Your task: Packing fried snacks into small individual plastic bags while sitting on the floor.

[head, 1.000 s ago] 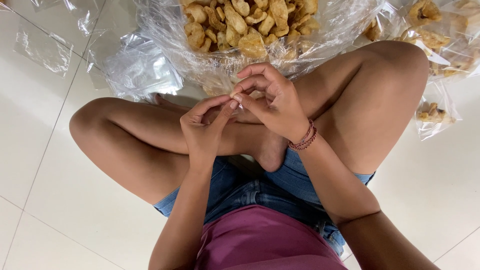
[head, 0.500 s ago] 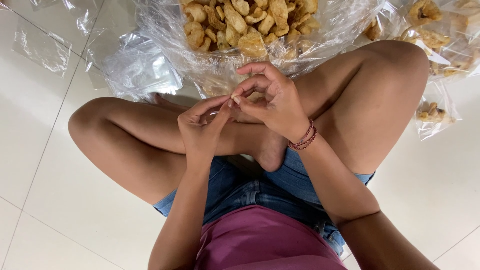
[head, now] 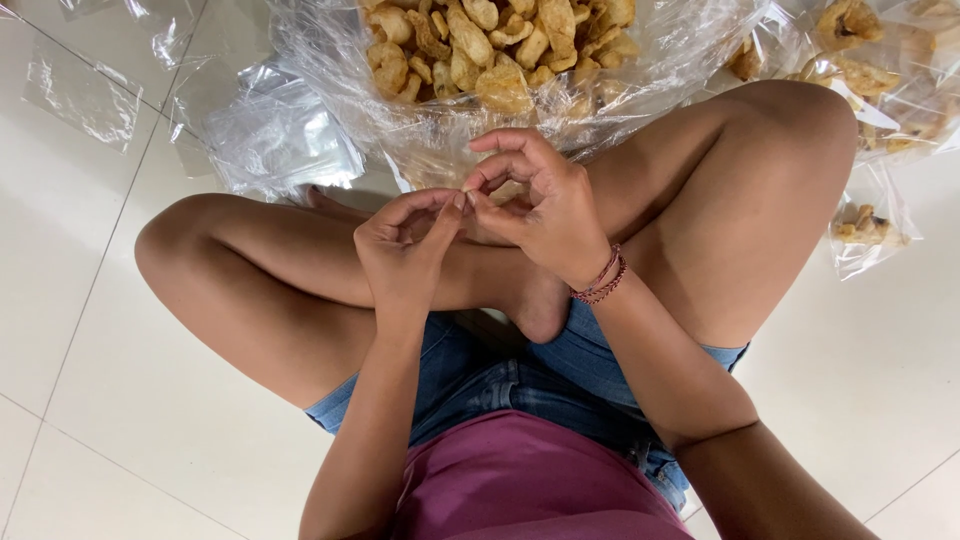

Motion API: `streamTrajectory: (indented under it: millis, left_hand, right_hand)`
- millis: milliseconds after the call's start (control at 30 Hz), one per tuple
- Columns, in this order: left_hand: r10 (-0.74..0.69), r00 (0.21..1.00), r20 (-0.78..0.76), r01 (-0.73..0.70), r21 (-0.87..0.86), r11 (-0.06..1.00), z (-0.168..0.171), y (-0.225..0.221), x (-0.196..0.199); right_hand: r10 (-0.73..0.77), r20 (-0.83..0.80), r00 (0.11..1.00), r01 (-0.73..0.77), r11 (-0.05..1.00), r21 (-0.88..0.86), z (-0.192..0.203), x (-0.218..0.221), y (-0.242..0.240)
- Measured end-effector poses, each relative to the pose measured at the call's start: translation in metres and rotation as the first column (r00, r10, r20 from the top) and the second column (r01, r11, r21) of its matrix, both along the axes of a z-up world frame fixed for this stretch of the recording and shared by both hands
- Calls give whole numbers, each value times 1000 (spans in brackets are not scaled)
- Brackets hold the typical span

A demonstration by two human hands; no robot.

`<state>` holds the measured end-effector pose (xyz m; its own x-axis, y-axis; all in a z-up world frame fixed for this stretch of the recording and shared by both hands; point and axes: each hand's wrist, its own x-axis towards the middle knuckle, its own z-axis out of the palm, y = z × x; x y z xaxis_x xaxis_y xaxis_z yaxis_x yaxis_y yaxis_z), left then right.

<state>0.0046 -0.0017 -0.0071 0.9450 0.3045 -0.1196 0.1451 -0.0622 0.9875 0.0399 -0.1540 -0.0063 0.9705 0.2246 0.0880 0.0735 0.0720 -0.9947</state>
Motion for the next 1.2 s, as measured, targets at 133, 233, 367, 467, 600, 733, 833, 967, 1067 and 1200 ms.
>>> streamTrajectory:
  millis: [133,233,367,467,600,733,833,967,1067,1200]
  left_hand:
    - [20,1000,-19,-21,-14,1000,-3,1,0]
    - [-11,1000,-21,10,-14,1000,-2,4,0]
    - [-41,999,-4,41,43,998,-4,8,0]
    - [-94,995,22,90,133,987,11,7,-1]
    - [-229,973,13,225,130,966,14,10,-6]
    - [-252,968,-9,252,14,968,15,8,-8]
    - [-254,967,6,255,-12,967,11,7,-9]
    - [-233,972,12,233,-97,968,7,5,-9]
    - [-194,981,-22,190,-114,975,5,1,-9]
    - [-131,990,-48,118,-221,968,0,5,-6]
  right_hand:
    - [10,0,1000,-10,1000,-7,-1,0,0]
    - [16,-30,999,-16,1000,12,-1,-1,0]
    - [55,-38,998,-52,996,68,-3,4,-1]
    - [85,-19,996,-83,991,101,-10,7,-3]
    - [146,4,989,-146,985,90,-14,10,-8]
    - [209,-71,975,-200,973,119,-17,16,-15]
    - [218,-78,973,-209,972,111,-17,17,-16]
    - [183,-146,972,-167,979,116,-17,16,-16]
    - [122,-184,975,-104,989,106,-16,15,-15]
    - [60,-226,972,-32,992,123,-23,17,-17]
